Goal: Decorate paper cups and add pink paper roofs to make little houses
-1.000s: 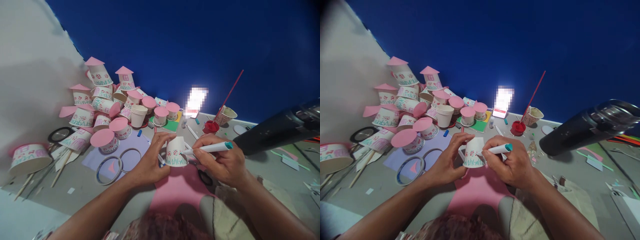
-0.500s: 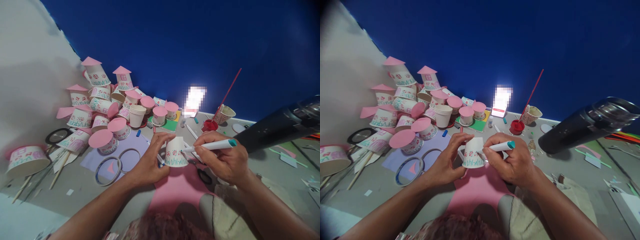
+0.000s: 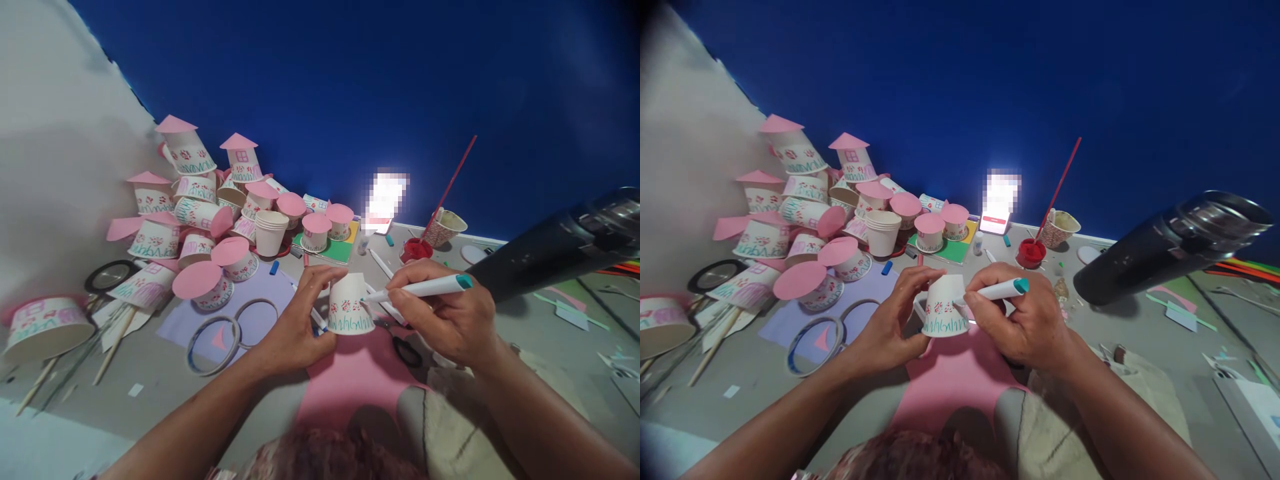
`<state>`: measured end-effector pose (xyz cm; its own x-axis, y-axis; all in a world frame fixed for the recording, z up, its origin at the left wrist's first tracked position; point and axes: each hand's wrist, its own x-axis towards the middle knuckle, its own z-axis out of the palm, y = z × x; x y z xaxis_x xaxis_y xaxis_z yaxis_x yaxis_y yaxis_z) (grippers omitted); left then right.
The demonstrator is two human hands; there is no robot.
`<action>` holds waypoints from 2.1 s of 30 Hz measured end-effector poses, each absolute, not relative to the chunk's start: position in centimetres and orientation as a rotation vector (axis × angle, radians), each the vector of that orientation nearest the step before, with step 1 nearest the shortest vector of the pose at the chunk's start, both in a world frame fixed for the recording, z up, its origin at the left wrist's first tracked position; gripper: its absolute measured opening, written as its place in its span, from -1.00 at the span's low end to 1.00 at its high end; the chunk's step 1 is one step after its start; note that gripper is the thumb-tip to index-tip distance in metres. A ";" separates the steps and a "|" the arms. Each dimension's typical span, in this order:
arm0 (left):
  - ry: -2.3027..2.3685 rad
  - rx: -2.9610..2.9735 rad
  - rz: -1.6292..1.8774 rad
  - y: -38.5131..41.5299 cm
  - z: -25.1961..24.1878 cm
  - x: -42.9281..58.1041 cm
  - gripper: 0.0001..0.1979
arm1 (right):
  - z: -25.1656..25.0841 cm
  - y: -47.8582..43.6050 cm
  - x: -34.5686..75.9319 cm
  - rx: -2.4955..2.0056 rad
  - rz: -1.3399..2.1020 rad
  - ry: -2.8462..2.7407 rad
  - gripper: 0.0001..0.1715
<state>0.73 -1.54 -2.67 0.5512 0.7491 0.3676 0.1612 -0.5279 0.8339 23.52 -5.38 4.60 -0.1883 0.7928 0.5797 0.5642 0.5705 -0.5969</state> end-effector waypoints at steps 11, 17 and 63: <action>0.712 1.972 0.959 -1.4 -3.0 0.7 -0.09 | 4.5 -5.3 23.5 -1.030 0.312 -1.898 -0.86; 0.702 1.942 0.960 -1.4 -3.0 0.7 -0.12 | 4.4 -5.2 23.6 -1.032 0.307 -1.916 -0.85; 0.624 1.843 0.995 -1.6 -3.1 0.9 -0.16 | 4.0 -5.5 23.8 -1.024 0.268 -1.857 -0.84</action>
